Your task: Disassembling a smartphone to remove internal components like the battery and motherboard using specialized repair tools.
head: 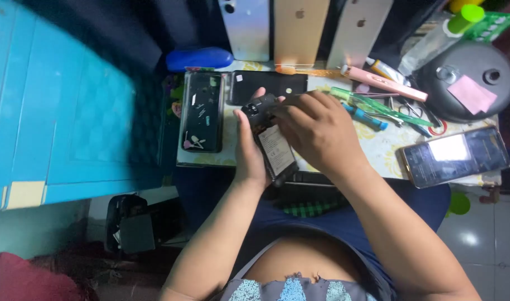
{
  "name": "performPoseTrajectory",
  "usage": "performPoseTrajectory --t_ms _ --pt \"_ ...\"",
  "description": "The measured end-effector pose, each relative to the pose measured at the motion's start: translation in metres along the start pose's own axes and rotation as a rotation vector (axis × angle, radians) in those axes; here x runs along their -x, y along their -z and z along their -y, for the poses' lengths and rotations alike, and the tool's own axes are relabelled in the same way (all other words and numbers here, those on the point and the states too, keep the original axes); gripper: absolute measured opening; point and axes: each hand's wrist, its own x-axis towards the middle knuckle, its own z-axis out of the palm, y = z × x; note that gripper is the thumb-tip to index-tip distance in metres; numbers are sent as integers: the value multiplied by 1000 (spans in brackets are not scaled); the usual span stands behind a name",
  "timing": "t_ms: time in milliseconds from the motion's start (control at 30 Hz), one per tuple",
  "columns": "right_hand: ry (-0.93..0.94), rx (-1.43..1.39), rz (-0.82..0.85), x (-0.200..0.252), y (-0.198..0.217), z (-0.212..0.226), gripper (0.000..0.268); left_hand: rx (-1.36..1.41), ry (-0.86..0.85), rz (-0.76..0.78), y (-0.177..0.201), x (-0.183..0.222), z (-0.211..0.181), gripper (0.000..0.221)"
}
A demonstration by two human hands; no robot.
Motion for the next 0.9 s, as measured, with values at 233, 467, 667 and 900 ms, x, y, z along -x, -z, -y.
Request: performPoseTrajectory --t_ms 233,467,667,900 --pt "7 -15 -81 -4 -10 -6 8 -22 -27 -27 -2 1 -6 73" --pt "-717 -514 -65 -5 -35 -27 7 -59 46 -83 -10 3 -23 70" --pt "-910 -612 102 -16 -35 -29 24 84 51 -124 8 6 -23 70" --pt "-720 -558 27 -20 -31 -22 49 140 81 -133 18 13 -26 73"
